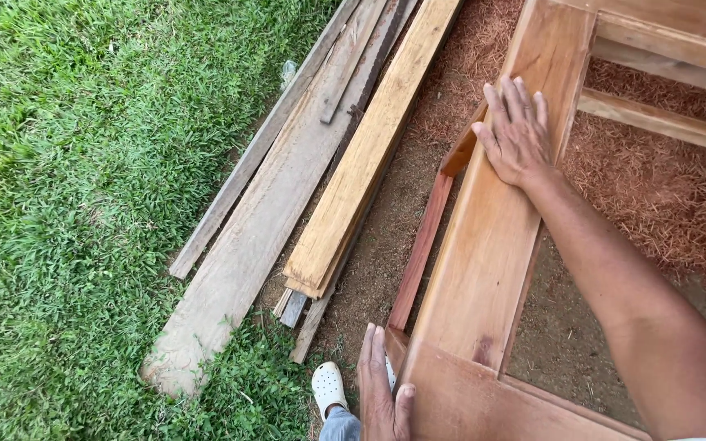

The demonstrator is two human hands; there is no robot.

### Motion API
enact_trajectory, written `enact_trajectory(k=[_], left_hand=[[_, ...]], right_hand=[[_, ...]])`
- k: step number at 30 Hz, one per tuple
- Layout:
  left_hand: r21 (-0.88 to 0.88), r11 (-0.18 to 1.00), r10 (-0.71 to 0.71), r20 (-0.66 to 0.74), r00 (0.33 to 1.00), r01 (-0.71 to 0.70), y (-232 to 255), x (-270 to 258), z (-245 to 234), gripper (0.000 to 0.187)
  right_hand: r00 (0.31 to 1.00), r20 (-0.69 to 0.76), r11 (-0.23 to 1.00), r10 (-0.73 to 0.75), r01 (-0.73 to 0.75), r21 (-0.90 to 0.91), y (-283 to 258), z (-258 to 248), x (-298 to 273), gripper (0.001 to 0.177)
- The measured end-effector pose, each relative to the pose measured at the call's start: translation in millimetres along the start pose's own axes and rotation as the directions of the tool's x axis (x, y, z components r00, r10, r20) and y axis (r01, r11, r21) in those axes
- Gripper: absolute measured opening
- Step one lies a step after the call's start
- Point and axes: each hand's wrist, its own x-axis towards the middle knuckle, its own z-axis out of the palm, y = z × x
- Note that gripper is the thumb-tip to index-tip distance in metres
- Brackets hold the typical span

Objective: Sanding a wooden frame manually using a piece of sandpaper.

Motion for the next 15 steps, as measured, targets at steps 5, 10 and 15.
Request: enact_trajectory(k=[5, 10, 15], left_hand=[[-0.021, 0.999, 0.039, 0.046, 0.998, -0.038, 16.1, 11.0, -10.0, 0.09], [-0.007, 0.993, 0.119, 0.102, 0.988, -0.119, 23.1, 13.6, -19.9, 0.086], [-0.003, 0.985, 0.172, 0.132, 0.976, -0.173, -2.9, 15.5, -21.7, 0.089]], right_hand=[[1.0, 0.007, 1.0, 0.018, -0.018, 0.01, -48.3, -5.8, -61.5, 0.078], [0.978, 0.017, 0.977, -0.209, 0.208, 0.044, -125.8, 3.8, -164.8, 0.088], [0.98, 0.033, 0.979, -0.196, 0.193, 0.067, -189.6, 21.6, -251.8, 0.09]])
